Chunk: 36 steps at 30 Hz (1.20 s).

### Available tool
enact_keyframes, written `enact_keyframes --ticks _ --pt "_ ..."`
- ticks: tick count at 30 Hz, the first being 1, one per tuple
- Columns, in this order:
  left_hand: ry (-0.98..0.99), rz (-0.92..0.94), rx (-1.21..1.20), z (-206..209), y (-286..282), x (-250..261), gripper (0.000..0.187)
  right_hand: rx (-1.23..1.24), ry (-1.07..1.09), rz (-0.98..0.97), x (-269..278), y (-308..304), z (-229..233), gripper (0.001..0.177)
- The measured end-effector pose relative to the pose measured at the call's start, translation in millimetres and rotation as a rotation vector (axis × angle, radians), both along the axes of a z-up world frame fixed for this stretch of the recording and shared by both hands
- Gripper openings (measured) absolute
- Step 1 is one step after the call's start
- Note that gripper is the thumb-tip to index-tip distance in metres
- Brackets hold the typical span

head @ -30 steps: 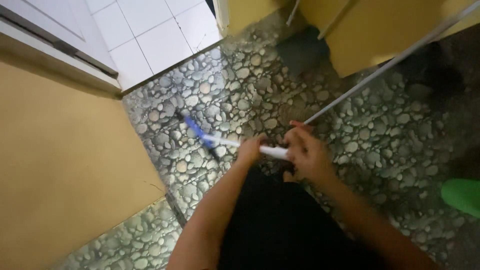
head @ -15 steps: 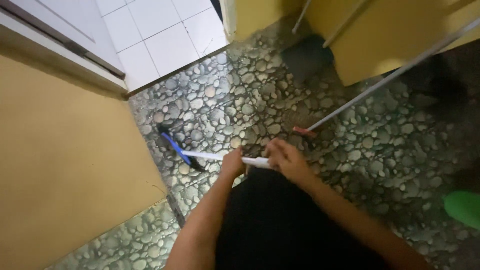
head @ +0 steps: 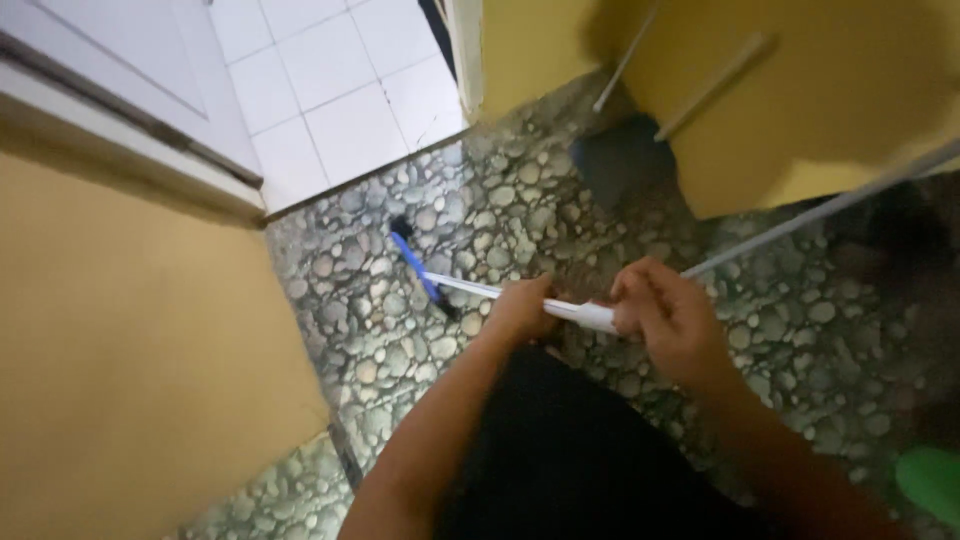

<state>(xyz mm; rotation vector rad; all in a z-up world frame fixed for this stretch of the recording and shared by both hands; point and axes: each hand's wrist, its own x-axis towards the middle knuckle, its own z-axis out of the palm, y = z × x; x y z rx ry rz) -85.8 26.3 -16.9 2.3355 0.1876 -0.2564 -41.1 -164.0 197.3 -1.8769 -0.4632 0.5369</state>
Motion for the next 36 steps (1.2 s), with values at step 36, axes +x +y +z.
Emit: enact_keyframes --ticks 36 --pt "0.187 -0.153 0.296 -72 20 190 0.069 -0.168 -0.192 -0.019 145 33 -54 0.019"
